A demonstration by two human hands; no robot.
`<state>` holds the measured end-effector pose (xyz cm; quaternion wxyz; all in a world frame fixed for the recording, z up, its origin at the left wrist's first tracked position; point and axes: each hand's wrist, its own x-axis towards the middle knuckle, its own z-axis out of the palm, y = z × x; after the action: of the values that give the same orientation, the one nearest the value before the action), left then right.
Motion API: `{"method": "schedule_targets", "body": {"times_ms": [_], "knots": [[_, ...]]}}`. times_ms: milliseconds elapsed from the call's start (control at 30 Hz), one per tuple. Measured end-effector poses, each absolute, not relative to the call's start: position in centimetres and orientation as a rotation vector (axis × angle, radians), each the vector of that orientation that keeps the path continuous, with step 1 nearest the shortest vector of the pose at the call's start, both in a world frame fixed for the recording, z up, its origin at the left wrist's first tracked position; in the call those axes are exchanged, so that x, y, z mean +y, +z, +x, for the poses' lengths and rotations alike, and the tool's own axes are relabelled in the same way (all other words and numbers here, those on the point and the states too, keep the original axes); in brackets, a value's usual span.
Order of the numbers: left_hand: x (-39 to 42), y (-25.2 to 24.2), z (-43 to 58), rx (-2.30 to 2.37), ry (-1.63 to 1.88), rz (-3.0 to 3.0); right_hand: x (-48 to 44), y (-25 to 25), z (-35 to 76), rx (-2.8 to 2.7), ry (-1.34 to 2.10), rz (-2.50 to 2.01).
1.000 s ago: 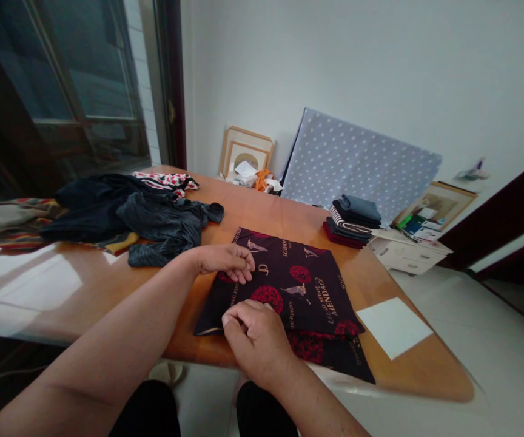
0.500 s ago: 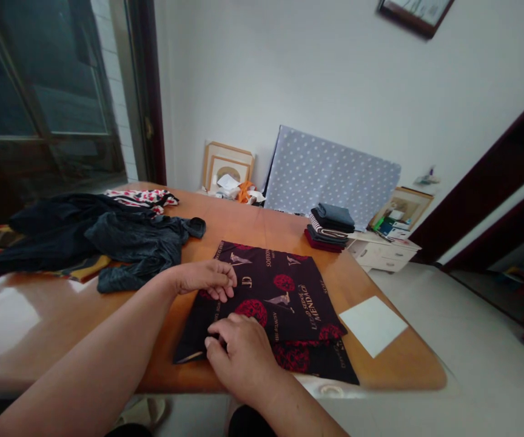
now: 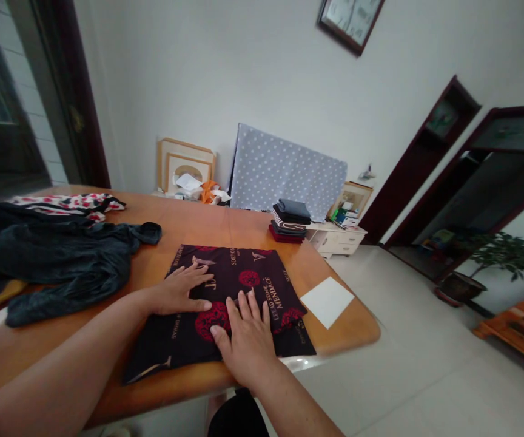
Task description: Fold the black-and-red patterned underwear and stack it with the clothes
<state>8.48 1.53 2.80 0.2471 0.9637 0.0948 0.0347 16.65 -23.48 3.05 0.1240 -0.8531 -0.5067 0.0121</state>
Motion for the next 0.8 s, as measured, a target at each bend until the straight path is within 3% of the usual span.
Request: {"method": "schedule_targets", "body": {"times_ms": [300,400,567,800], "knots": [[1.4,3.4,8.3,0.284,-0.089,2.789,-25.9,4.5,18.1,-1.422,0.089,-2.403],[1.5,3.3,8.3,0.28,-0.104,2.803,-26.4,4.3,20.2,-1.3,-0.008,-2.511],[1.7,3.0,8.2,0.261,-0.104,2.803,-28.2,2.1,21.6,-1.232,0.108,-2.692],[2.1,2.4,8.3,0.256,-0.067,2.77,-29.3,2.6,23.1,-1.213,0.085,-2.63]]}}
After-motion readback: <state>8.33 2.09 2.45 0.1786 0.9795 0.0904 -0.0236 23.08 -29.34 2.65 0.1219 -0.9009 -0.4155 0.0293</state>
